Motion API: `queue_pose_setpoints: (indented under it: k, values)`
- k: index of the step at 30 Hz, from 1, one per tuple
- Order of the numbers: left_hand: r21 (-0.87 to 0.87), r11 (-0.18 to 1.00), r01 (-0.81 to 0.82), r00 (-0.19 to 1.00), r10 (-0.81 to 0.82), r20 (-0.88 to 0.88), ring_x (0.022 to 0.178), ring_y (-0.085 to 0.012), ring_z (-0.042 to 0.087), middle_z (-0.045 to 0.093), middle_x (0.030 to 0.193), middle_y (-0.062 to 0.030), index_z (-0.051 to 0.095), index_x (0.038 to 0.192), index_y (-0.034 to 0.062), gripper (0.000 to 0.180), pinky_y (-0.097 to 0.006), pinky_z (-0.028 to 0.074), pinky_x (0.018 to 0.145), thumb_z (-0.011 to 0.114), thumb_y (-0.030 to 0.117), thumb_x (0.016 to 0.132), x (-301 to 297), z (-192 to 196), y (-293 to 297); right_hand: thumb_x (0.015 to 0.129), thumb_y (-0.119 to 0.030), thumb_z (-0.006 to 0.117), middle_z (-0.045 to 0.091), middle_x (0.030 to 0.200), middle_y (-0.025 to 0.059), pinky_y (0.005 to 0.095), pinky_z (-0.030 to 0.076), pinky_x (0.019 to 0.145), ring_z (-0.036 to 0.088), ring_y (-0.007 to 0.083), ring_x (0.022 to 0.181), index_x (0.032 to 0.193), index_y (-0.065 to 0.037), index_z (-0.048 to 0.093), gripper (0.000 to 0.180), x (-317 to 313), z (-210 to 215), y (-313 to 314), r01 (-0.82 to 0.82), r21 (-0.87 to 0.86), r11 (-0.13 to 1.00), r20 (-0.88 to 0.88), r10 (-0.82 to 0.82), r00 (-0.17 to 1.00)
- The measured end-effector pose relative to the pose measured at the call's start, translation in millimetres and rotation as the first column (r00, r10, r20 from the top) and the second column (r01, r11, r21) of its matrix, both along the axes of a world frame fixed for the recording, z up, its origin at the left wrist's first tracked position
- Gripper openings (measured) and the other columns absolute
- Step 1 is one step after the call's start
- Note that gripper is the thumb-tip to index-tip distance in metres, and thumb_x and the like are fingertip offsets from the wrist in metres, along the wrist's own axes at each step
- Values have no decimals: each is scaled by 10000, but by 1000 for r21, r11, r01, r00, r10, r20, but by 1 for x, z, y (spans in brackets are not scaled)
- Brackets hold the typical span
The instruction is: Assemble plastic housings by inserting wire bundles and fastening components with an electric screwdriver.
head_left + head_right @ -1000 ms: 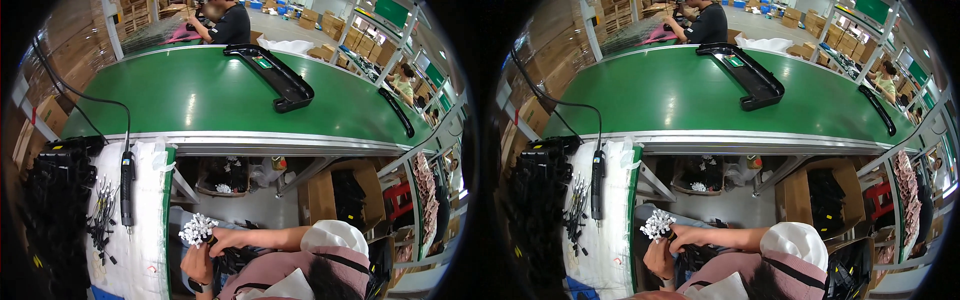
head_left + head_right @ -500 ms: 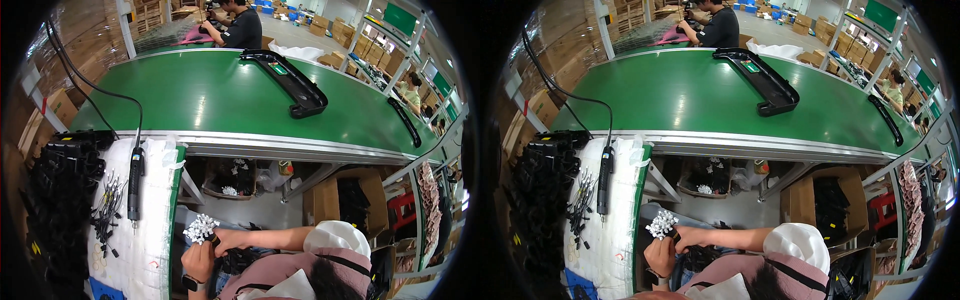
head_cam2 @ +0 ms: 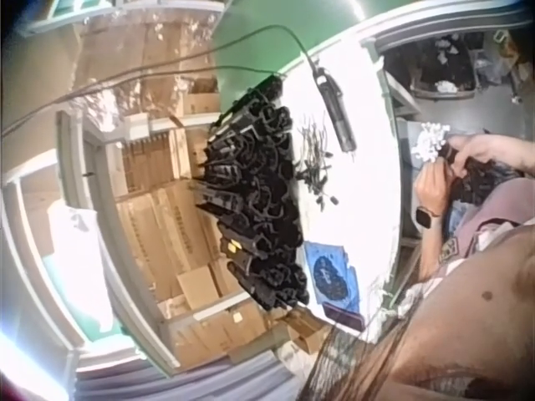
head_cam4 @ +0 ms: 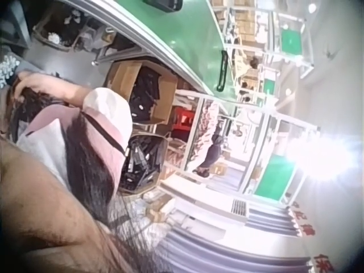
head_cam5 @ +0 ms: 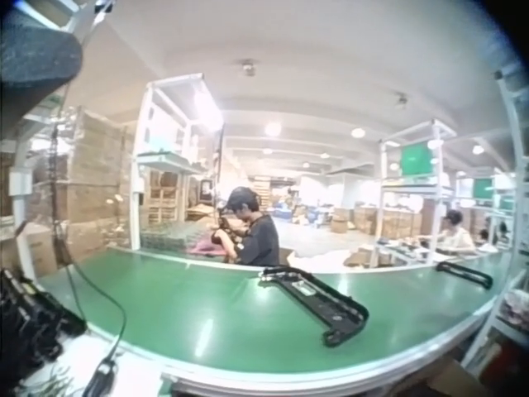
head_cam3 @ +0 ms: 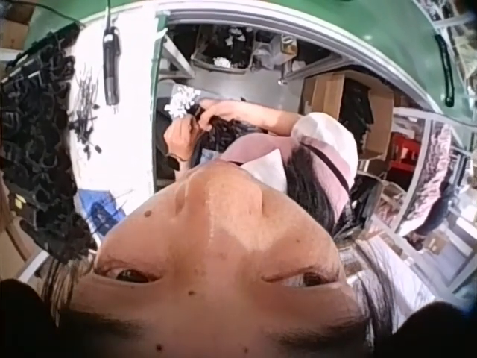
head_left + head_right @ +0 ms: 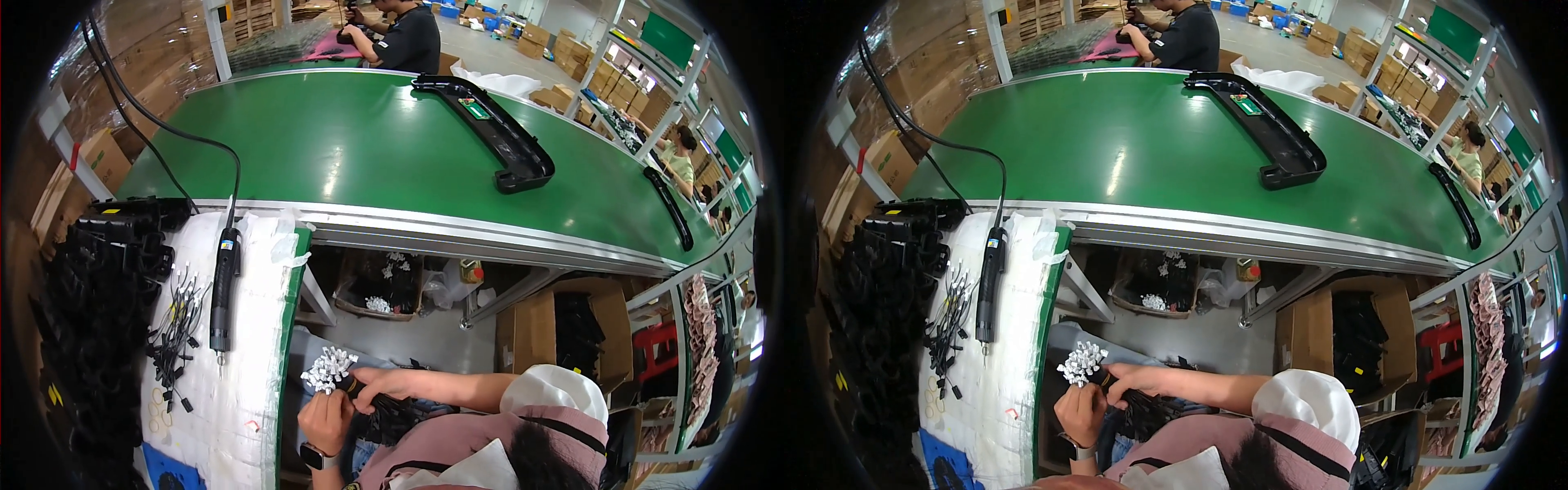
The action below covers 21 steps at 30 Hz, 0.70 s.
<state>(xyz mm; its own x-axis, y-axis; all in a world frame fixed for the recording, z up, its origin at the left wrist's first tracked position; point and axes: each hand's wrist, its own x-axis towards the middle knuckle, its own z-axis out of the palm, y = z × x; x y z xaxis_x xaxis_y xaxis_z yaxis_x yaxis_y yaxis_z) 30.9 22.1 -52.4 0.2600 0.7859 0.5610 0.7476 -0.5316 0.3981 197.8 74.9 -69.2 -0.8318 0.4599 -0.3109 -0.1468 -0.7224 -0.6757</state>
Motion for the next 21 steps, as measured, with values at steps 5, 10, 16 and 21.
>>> queue_pose_setpoints:
  k: [5,10,16,21]
  values:
    - [-6,999,-40,999,40,8,537,-266,515,485,630,-83,558,777,50,187,-366,379,462,673,-28,651,0,-1,-3,757,-50,543,558,746,100,267,422,586,519,160,592,959,15,467,226,-3,-2,1,2,-33,999,-74,-4,997]
    - [-33,998,-52,994,55,96,555,-267,531,507,645,-88,555,789,38,171,-367,387,462,691,21,686,-1,-11,-8,826,-131,461,561,756,136,313,442,629,528,227,610,978,-5,433,199,-2,-12,2,7,-286,958,-96,-36,995]
    - [-63,993,-97,979,107,175,580,-283,552,547,675,-99,565,818,25,167,-376,414,492,687,9,706,3,-18,-12,868,-166,435,560,768,133,319,450,633,531,232,618,982,-36,437,173,-4,-25,-1,5,-260,966,-67,-24,997]
    - [-88,987,-136,967,152,205,620,-293,583,589,712,-113,586,842,9,117,-379,443,521,655,-16,752,10,-16,-12,888,-188,432,563,764,118,307,455,626,539,216,622,982,-44,449,173,-7,-26,-2,51,-261,964,-25,-60,998]
